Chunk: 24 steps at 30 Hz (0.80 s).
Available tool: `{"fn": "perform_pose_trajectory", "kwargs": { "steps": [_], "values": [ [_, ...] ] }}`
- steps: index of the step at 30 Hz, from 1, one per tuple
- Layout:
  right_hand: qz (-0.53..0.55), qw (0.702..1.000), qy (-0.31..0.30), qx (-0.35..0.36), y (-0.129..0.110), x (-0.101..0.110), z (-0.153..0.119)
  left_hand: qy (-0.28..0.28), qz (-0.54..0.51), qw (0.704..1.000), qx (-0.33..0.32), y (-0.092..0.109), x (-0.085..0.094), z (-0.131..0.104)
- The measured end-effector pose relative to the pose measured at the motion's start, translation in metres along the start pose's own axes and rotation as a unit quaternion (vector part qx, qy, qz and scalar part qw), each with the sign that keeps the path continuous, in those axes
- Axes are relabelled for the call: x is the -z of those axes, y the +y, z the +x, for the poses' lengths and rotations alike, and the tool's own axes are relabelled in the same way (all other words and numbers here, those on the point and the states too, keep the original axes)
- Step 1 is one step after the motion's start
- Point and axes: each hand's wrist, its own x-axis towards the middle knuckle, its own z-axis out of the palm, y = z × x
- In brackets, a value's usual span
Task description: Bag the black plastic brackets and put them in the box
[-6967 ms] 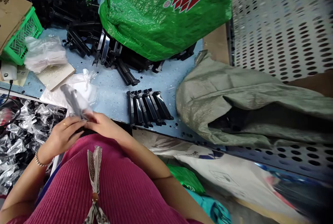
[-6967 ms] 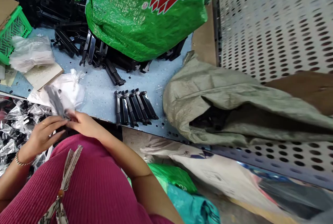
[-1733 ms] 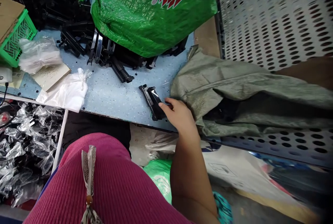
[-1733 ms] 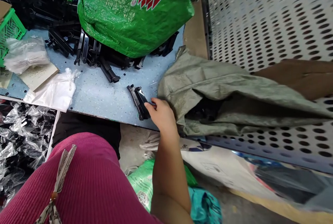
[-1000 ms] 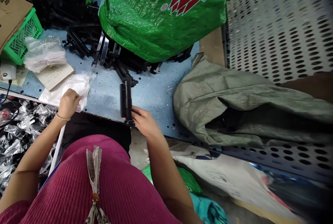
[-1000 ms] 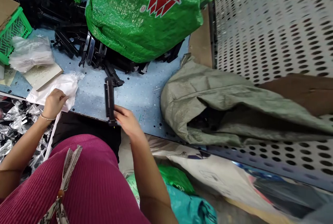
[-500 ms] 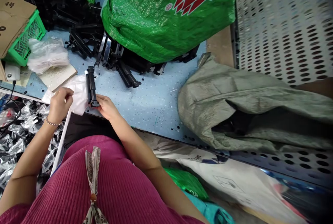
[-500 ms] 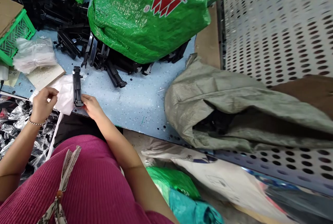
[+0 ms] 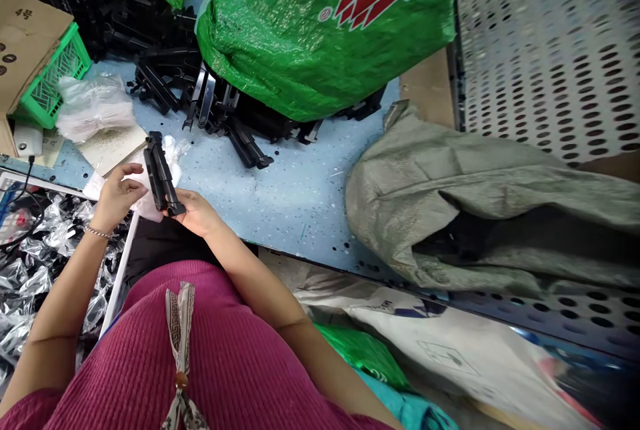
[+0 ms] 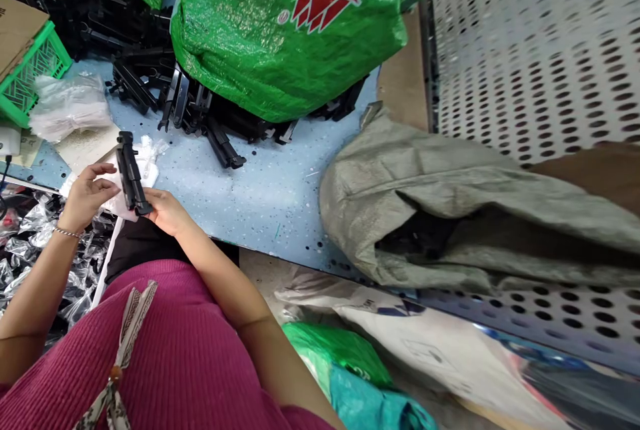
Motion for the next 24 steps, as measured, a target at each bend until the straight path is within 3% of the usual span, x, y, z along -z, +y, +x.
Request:
{"fn": "perform_pose_trajectory", "kwargs": {
  "steps": [3, 9, 13, 20, 24],
  "values": [
    [0.007, 1.000, 0.018, 0.000, -0.004, 0.005, 0.001, 0.024, 0.016, 0.999, -0.018, 0.000, 0.004, -0.002],
    [0.038, 0.999, 0.004, -0.015, -0.008, 0.007, 0.001, 0.013, 0.014, 1.000, 0.015, -0.003, -0.010, -0.001],
    [0.038, 0.999, 0.020, -0.009, -0.014, 0.010, 0.003, 0.036, -0.021, 0.999, 0.001, -0.003, -0.006, -0.001],
    [0.027, 0.999, -0.005, -0.024, -0.014, 0.008, 0.006, 0.009, 0.045, 0.998, -0.039, -0.004, -0.005, 0.000],
    [0.023, 0.999, -0.024, -0.009, -0.017, 0.012, 0.006, 0.021, 0.041, 0.998, -0.036, -0.001, -0.004, 0.002]
  ]
}}
